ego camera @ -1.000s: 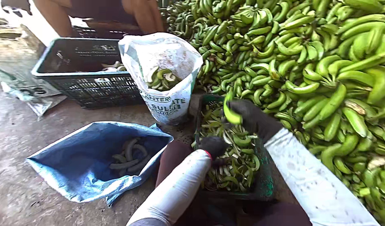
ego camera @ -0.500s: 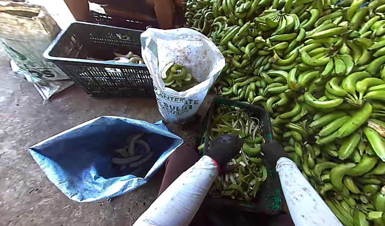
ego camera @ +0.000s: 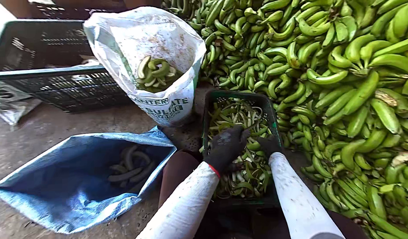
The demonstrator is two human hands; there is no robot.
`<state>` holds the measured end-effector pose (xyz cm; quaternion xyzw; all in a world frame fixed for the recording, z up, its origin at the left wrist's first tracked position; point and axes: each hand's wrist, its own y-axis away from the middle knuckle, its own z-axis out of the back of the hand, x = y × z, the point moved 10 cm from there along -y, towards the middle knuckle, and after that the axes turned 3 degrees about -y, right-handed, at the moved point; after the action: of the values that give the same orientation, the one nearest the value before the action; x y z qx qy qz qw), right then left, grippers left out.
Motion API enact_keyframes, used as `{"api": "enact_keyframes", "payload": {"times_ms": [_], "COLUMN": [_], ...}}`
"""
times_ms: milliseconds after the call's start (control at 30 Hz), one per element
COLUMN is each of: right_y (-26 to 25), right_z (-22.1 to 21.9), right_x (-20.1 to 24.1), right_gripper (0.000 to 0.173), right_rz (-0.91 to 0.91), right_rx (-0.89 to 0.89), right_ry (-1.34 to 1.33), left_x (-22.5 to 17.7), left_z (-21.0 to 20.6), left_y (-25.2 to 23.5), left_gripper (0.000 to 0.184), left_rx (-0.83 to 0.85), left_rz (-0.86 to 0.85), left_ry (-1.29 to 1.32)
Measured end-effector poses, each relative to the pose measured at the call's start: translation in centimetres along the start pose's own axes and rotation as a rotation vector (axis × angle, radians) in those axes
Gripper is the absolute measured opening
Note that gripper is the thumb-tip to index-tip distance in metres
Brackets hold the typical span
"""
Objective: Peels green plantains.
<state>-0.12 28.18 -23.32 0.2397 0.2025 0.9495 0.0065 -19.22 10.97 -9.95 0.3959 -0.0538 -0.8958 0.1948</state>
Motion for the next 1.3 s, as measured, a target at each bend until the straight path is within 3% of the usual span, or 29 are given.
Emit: {"api": "enact_keyframes", "payload": {"times_ms": [100, 300, 400, 467, 600, 867, 1033, 1233, 1300], "right_y": [1.5, 5.0, 8.4, 10.2, 12.7, 15.0, 15.0, 15.9, 16.0], "right_z": [1.4, 5.9, 9.4, 11.2, 12.9, 13.4, 12.7, 12.9, 12.6], "right_x": [0.7, 1.4, 4.5, 5.5, 5.9, 4.5, 4.3, 4.7, 4.8], "right_gripper": [0.053, 0.029, 0.022, 0.023, 0.051, 0.045, 0.045, 0.042, 0.043], "right_rz": [0.142, 0.132, 0.310, 0.387, 0.507, 0.550, 0.487, 0.657, 0.672], "right_rx": [-0.045, -0.007, 0.088, 0.023, -0.107, -0.292, -0.264, -0.347, -0.366], "right_ry": [-0.380, -1.348, -1.592, -1.574, -1.433, -1.380, -1.381, -1.245, -1.233], "left_x": [-1.0, -2.8, -4.7, -5.8, -6.9, -7.0, -6.9, -6.5, -6.4], "left_z": [-0.1, -1.1, -1.8, -2.1, -3.3, -4.6, -4.7, -5.3, -5.0], "left_y": [0.0, 1.7, 3.2, 3.8, 4.3, 4.5, 4.5, 4.2, 4.1], "left_gripper": [0.041, 0.038, 0.039, 0.045, 0.050, 0.048, 0.041, 0.024, 0.024], "left_rx": [-0.064, -0.139, -0.151, -0.145, -0.087, -0.070, -0.039, 0.026, -0.025], "left_rz": [-0.112, -0.353, -0.444, -0.471, -0.456, -0.417, -0.419, -0.380, -0.401], "left_ry": [0.107, 0.459, 0.501, 0.544, 0.591, 0.594, 0.678, 0.947, 0.884]}}
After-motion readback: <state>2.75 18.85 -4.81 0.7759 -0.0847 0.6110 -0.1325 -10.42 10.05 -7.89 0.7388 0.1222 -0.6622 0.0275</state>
